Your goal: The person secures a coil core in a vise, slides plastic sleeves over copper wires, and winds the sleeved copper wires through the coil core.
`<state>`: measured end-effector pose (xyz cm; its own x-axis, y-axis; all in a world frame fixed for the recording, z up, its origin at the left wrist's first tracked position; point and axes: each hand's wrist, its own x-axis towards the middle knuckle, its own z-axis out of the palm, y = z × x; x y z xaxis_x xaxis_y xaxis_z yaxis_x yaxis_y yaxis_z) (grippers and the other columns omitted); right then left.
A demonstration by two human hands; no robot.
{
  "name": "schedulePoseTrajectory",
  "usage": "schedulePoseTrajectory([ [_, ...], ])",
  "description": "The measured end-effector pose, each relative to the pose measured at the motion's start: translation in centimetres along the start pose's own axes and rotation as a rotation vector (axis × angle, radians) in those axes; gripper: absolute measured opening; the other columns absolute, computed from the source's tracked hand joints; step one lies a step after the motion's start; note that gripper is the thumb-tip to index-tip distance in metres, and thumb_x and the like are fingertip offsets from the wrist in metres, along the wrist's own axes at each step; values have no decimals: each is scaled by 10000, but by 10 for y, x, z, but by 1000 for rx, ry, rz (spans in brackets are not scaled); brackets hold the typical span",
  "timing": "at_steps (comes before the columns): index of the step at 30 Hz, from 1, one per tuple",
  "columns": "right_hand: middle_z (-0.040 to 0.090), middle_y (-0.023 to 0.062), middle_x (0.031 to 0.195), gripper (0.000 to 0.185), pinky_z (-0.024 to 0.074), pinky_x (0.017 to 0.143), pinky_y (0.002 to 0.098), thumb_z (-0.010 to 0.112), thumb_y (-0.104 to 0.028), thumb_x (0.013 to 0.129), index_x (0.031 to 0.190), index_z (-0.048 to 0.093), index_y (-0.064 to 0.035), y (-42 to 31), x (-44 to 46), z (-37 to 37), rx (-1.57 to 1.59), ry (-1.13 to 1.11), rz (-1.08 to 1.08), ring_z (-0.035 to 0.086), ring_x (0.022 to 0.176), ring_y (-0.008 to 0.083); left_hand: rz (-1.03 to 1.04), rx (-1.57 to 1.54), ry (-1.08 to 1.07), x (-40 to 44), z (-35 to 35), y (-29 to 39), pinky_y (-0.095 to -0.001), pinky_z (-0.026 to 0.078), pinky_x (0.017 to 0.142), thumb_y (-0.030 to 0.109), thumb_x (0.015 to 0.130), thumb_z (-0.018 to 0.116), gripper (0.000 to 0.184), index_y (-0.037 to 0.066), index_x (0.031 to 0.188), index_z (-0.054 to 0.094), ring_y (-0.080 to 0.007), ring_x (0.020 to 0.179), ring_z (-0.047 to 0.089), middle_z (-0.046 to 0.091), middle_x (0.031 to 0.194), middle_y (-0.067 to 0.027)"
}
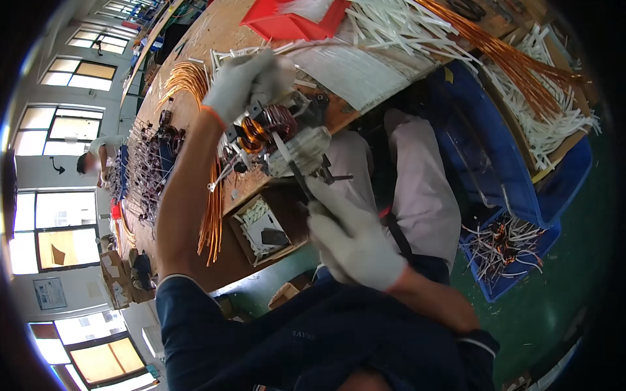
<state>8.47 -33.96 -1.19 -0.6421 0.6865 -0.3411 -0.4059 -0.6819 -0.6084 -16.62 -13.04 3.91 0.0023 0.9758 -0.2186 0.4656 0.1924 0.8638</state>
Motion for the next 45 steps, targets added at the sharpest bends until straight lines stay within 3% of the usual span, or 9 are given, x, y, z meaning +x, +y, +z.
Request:
schedulePoseTrajectory([
  [5, 559, 54, 699, 634, 384, 398, 263, 485, 13, 1060, 1672, 327, -45, 13, -146, -92, 166, -100, 211, 491, 473, 98, 1165, 1085, 80, -95, 14, 63, -485, 511, 1011, 404, 987, 668, 419, 4, 1093, 733, -332, 1105, 673, 700, 1171, -192],
  [7, 574, 75, 695, 647, 389, 403, 274, 509, 14, 1042, 1666, 347, -40, 33, -190, -134, 146, -369, -18, 501, 477, 107, 771, 1503, -676, -132, 68, 81, -461, 558, 912, 359, 903, 709, 343, 49, 1044, 747, -338, 1059, 693, 688, 1074, -152],
  [12, 607, 82, 729, 645, 391, 390, 271, 519, 31, 985, 1621, 417, -9, 30, -180, -141, -140, 47, 39, 500, 478, 105, 1431, 1087, -294, -57, 85, 62, -354, 552, 609, 250, 970, 676, 176, 103, 1021, 759, -237, 650, 664, 628, 772, -92],
  [15, 569, 34, 746, 637, 393, 399, 252, 538, -50, 1042, 1652, 358, -39, 4, -99, -102, -144, -82, 99, 490, 494, 84, 180, 411, -64, -2, 75, 96, -313, 374, 439, 391, 1068, 599, 411, 0, 960, 663, -116, 483, 478, 490, 634, 15],
  [20, 541, -5, 784, 599, 405, 427, 253, 537, -175, 1111, 1658, 327, -48, 1, 16, 10, 292, -38, 29, 492, 537, 64, -14, -313, 235, 24, 22, 35, -274, 239, 397, 449, 1069, 615, 461, 59, 833, 544, -78, 439, 276, 329, 612, 57],
  [29, 559, 9, 737, 661, 456, 496, 261, 478, -1, 1066, 1694, 293, -93, 21, -103, -71, 108, -219, 130, 479, 485, 86, 191, 308, -93, -69, -1, 28, -285, 505, 773, 680, 1042, 550, 745, -22, 1268, 655, -136, 869, 614, 652, 972, -27],
  [35, 658, 77, 828, 536, 535, 610, 301, 532, -83, 1086, 1613, 434, -54, -44, 0, -96, -418, 138, -12, 647, 623, 192, 172, 584, -5, -89, 38, 40, -269, 509, 695, 237, 1001, 708, 301, -24, 1151, 698, -68, 750, 585, 683, 844, -25],
  [37, 704, 254, 1194, 481, 575, 873, 461, 639, -175, 1007, 1467, 574, -53, -44, 85, -106, -1053, 121, -736, 687, 1073, 436, 120, 590, 6, -89, 39, 37, -258, 503, 674, 223, 1009, 696, 276, -28, 1124, 702, -58, 730, 576, 678, 818, -22],
  [45, 685, 138, 1324, 368, 533, 856, 509, 643, -233, 949, 1264, 740, -68, -157, 242, -137, -2467, 762, -896, 682, 1139, 340, 182, 547, 54, -90, 43, 39, -306, 537, 701, 190, 963, 715, 222, 7, 1089, 728, -118, 724, 653, 720, 828, -98],
])
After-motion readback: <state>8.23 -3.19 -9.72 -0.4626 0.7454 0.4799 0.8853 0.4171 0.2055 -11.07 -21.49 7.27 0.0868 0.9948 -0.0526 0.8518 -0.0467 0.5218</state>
